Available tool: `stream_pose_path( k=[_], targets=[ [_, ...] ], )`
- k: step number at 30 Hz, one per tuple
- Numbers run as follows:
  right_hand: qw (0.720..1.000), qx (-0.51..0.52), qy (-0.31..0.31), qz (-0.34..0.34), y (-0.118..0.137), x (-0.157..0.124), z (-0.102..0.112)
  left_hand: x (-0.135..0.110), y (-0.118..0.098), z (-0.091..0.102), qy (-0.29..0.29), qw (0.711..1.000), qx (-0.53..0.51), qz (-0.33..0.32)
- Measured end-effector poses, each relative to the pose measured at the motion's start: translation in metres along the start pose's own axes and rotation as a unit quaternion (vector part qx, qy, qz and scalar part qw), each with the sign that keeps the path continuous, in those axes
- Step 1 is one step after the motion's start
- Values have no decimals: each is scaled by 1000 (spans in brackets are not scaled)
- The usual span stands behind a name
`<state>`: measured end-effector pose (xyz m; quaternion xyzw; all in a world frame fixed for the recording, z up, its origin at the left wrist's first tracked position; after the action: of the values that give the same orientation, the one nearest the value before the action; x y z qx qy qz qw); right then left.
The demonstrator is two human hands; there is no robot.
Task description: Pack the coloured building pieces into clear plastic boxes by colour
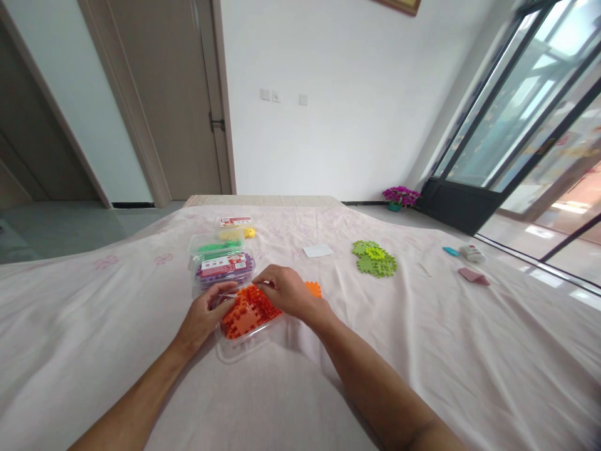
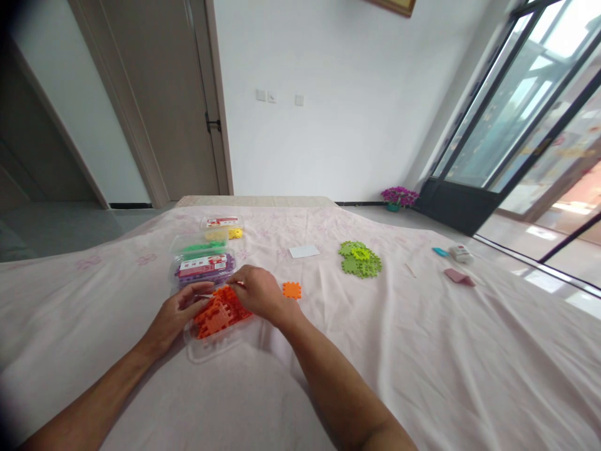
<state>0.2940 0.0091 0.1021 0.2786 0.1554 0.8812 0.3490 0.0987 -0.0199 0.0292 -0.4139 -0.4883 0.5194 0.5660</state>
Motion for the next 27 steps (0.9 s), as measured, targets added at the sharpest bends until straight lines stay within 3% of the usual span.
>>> stream_pose_path(
  k=[4,8,11,14,17,22,27],
  targets=[
    [990,-80,-11,-113,-30,-4,29,1,-1,-1,27,998,24,-48],
    [951,-160,117,-236,-63,-19,49,2,0,-2,61,989,86,-109],
    [912,-199,210,-291,-76,-31,54,2,2,-4,76,988,90,-101],
    [879,-220,263,-332,-82,-36,53,2,2,-5,87,990,76,-82],
    [871,-235,262,-343,-84,-35,50,2,2,-6,93,992,65,-60],
    [881,-233,247,-330,-92,-34,49,2,5,-7,85,995,42,-21],
    [930,-178,125,-296,-92,-27,60,3,8,-8,80,997,16,-16]
  ],
)
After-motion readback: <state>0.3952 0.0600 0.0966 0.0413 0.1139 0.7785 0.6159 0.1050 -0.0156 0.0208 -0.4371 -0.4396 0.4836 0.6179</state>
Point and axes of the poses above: each hand's wrist, its own x-axis towards the middle knuckle, its own z-axis out of the back of the hand, y = z × x, the point moved 4 cm from there along x, towards the middle knuckle
